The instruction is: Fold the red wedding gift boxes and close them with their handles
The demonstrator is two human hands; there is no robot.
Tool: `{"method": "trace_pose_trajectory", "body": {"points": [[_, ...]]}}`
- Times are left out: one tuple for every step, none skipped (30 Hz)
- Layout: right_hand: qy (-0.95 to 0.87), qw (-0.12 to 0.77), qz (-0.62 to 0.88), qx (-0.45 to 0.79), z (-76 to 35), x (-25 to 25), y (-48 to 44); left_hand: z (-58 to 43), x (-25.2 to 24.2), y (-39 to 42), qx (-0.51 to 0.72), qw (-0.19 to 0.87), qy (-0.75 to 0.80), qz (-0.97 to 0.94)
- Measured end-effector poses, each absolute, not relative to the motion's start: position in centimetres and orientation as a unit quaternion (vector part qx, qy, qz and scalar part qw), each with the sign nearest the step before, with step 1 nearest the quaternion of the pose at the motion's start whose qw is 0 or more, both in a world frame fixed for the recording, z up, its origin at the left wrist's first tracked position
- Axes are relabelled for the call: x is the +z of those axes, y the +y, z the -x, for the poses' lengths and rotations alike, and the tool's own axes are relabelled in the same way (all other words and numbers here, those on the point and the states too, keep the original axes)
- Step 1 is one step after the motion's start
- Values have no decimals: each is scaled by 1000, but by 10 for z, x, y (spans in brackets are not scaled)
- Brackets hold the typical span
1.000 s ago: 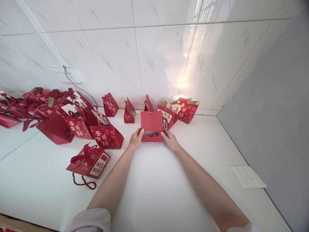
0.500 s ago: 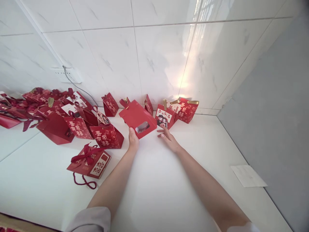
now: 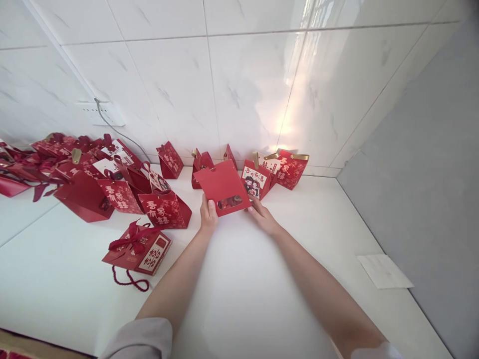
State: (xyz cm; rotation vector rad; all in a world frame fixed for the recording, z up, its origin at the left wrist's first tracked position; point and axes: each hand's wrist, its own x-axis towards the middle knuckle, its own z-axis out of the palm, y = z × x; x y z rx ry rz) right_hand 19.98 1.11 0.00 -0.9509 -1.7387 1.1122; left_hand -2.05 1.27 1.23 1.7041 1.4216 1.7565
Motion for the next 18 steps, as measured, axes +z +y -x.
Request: {"method": "trace_pose_trajectory", "body": {"points": [[-692,426,375,445,-200,0,11,20,13,12,612,155,497,-595],[-690,433,369,448,-200,0,11,20,14,12,611,155,499,-594],[-687,439,360,453,-200,1,11,20,15,11,610,158,501,-594],[-685,446,350,459,-201,1,11,20,15,11,608,162,502,-593],[-683,450,341,464,-202,1,11,20,16,11,606,168,503,-593],[-683,451,333,468,-202,1,11,20,17,12,602,177,503,-593],[-686,448,327,471,-203,1,12,20,17,12,597,194,503,-594],[-691,441,323,472,-204,0,12,21,17,13,587,219,507,-593],[-698,433,323,470,-205,0,12,21,17,15,573,251,513,-588],[-704,426,327,465,-205,0,12,22,16,17,555,284,523,-581],[-708,421,334,459,-205,-1,12,22,16,18,538,314,532,-574],[-708,419,342,454,-205,-1,12,23,15,20,523,336,540,-567],[-704,421,349,453,-204,-2,12,23,15,21,512,349,544,-566],[-697,425,353,457,-204,-3,12,24,14,22,505,355,543,-569],[-687,430,354,468,-203,-4,13,24,15,22,502,356,538,-576],[-675,434,353,481,-202,-5,13,23,15,22,499,359,532,-583],[-664,438,351,493,-201,-6,14,23,16,22,495,362,526,-589],[-656,441,351,502,-200,-7,15,22,16,21,493,364,523,-593]]}}
